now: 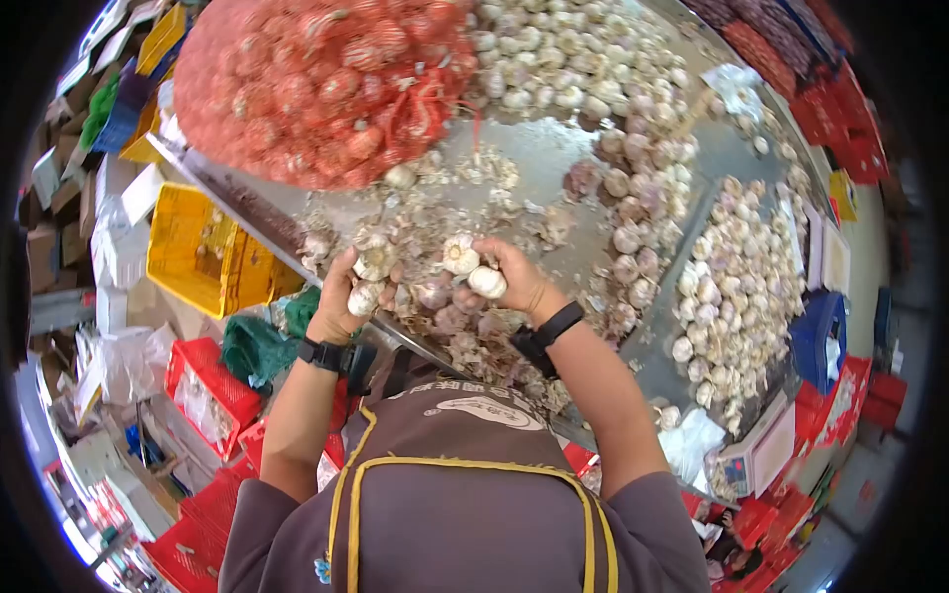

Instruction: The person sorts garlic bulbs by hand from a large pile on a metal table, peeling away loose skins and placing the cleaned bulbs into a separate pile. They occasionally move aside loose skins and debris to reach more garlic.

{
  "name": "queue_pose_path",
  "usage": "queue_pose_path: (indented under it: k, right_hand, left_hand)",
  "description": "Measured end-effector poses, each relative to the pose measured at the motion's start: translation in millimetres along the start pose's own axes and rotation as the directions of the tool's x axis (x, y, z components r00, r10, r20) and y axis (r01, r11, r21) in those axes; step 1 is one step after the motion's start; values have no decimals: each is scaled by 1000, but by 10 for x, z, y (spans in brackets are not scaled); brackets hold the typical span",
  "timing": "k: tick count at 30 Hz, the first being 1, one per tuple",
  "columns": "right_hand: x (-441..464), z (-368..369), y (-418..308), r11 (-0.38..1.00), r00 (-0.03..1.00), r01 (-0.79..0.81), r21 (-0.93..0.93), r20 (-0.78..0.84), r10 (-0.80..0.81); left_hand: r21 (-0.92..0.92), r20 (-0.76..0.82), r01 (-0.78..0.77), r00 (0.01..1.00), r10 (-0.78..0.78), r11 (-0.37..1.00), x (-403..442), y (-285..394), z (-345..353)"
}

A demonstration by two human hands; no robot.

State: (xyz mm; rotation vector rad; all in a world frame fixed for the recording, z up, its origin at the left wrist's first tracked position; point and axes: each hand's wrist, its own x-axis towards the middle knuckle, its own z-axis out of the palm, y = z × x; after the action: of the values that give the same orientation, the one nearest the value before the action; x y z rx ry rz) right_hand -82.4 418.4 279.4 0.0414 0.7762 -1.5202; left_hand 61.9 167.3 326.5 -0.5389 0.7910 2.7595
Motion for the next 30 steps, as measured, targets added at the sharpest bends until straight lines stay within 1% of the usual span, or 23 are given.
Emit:
queue_pose_path:
  k: [1, 3, 5, 7, 11, 13, 14, 15, 16, 17, 18, 19, 20, 21, 22, 23, 24, 25, 26, 27, 28, 29, 30]
  right_hand:
    - [-75, 112, 57, 957, 985, 3, 291, 166, -54]
    - [-273, 427, 143, 832, 979, -13, 555, 178, -104]
    - [-352, 352, 382, 860, 974, 27, 509, 181, -138]
    - [-318, 238, 669, 763, 898, 59, 644, 300, -322]
    - [-464, 234, 815, 691, 888, 109, 715, 242, -390]
    - [-507, 232, 827, 657, 904, 396, 642, -145, -403]
    - [-673, 190, 826, 620, 904, 295, 727, -2, -428]
    - [-775, 139, 848, 616, 901, 304, 727, -9, -434]
    - [-840, 93, 886, 594, 879, 327, 735, -6, -476]
    - [-886, 51, 947, 572, 858, 341, 746, 1, -513]
    - [-907, -31, 1040, 559, 856, 378, 738, -50, -514]
    - [-964, 26, 1057, 534, 875, 453, 713, -243, -418]
    - [-1000, -2, 1114, 490, 840, 464, 738, -193, -506]
    - [-1045, -54, 1154, 441, 794, 470, 765, -147, -590]
    - [-1112, -86, 1131, 446, 800, 457, 770, -136, -584]
    - [-1196, -131, 1099, 428, 725, 499, 754, -92, -682]
    - [-1303, -173, 1045, 400, 636, 542, 739, -50, -770]
    - [-1430, -229, 970, 365, 534, 585, 724, -6, -845]
    - [-1578, -301, 890, 322, 422, 626, 710, 39, -906]
    - [-1752, -427, 755, 189, 220, 836, 515, 1, -976]
    - [-1965, -530, 630, 11, 6, 959, 284, 19, -1000]
    - [-2240, -529, 547, -26, 24, 825, 565, -81, -996]
    - [-2492, -508, 456, -90, 73, 611, 786, -169, -983]
  left_hand:
    - [0, 0, -12, 1000, 12, 1000, 12, -46, 131]
    - [38, 104, -38, 994, 34, 999, 64, -163, 270]
    - [142, 109, -53, 993, 37, 988, 92, -287, 527]
    - [242, 110, -66, 993, 40, 968, 116, -411, 790]
    - [68, 26, 88, 996, -90, 994, 170, -603, 991]
    - [309, 117, -41, 993, 4, 950, 237, -686, 981]
    - [632, 207, -181, 976, 61, 754, 263, -700, 973]
    - [631, 213, -179, 976, 54, 754, 264, -690, 1066]
    - [823, 426, -408, 903, 46, 396, 233, -645, 1220]
    - [804, 592, -594, 804, -53, -31, 188, -627, 1330]
    - [809, 585, -586, 810, -44, -37, 154, -671, 1408]
    - [807, 589, -583, 806, -59, 97, 133, -730, 1494]
    - [790, 596, -569, 800, -72, 228, 113, -744, 1525]
    - [797, 587, -563, 807, -61, 218, 113, -726, 1489]
    - [831, 467, -425, 884, -36, 359, 151, -732, 1426]
    - [824, 337, -277, 941, -34, 495, 205, -755, 1352]
    - [839, 218, -160, 975, -52, 520, 281, -723, 1200]
    - [925, 134, -126, 991, 2, 359, 322, -658, 1034]
    - [992, 93, -97, 994, 61, 77, 353, -575, 909]
    - [992, 93, -97, 994, 56, 76, 360, -528, 711]
    - [979, 145, -130, 985, 92, -158, 381, -503, 484]
    - [912, 204, -145, 972, 117, -383, 400, -504, 361]
    - [913, 204, -145, 972, 118, -382, 402, -521, 341]
